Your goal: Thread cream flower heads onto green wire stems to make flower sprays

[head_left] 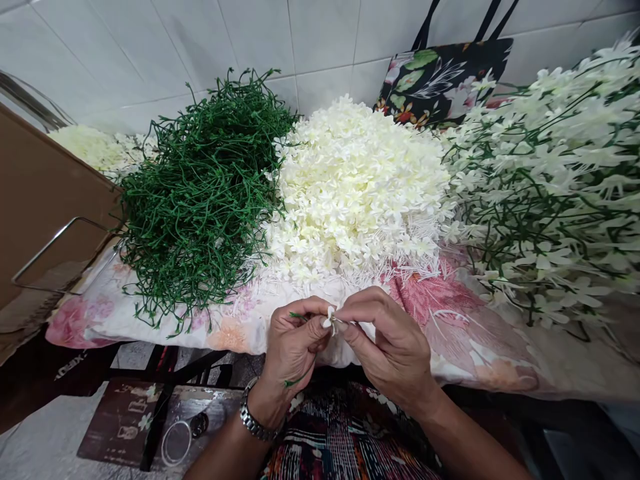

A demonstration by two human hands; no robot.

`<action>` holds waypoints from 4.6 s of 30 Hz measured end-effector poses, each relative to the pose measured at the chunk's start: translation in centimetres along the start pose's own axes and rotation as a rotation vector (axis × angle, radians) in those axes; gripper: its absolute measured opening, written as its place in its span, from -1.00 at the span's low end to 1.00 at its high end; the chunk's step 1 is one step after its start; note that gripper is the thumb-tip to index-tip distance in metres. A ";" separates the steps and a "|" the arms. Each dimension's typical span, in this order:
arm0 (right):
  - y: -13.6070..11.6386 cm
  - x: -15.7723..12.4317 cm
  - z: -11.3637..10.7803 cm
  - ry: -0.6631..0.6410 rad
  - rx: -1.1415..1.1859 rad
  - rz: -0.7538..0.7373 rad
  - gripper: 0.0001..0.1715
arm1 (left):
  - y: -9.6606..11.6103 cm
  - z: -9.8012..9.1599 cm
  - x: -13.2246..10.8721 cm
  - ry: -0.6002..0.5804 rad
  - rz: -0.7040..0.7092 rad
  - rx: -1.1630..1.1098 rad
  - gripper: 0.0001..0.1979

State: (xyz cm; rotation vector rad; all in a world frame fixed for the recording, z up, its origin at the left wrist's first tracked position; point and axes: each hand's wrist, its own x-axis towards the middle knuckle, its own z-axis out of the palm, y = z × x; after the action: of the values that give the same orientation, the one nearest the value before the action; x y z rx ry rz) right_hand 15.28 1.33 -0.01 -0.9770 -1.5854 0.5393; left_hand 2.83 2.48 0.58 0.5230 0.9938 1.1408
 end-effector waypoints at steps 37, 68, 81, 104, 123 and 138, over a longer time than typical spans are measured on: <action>0.7 0.0 -2.1 -0.099 -0.137 0.099 -0.91 | 0.1 -1.4 -0.9 -0.166 0.126 0.524 -0.77; 0.0 0.0 -2.1 -0.138 -0.109 0.039 -0.91 | -0.9 -1.0 -1.1 -0.166 0.173 0.486 -0.85; 0.7 -0.6 -1.4 -0.153 -0.233 -0.039 -0.89 | -0.7 -0.3 -1.0 -0.071 0.227 0.615 -0.89; 1.5 -1.0 -0.6 -0.168 -0.227 -0.020 -0.87 | -1.9 -0.7 -0.5 -0.068 0.376 0.721 -0.87; 1.0 -0.7 -1.2 -0.176 -0.250 -0.039 -0.90 | -1.1 -0.7 -0.6 -0.067 0.216 0.560 -0.89; 1.0 -0.2 -2.6 -0.254 -0.290 -0.151 -0.85 | -1.4 -0.6 -0.7 -0.103 0.314 0.724 -0.90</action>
State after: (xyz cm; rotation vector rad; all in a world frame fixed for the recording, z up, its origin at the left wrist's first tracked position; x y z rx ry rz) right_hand 18.09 1.27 -0.21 -1.0216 -1.9876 0.3439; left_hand 2.95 1.30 -0.52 1.3415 1.2558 0.9876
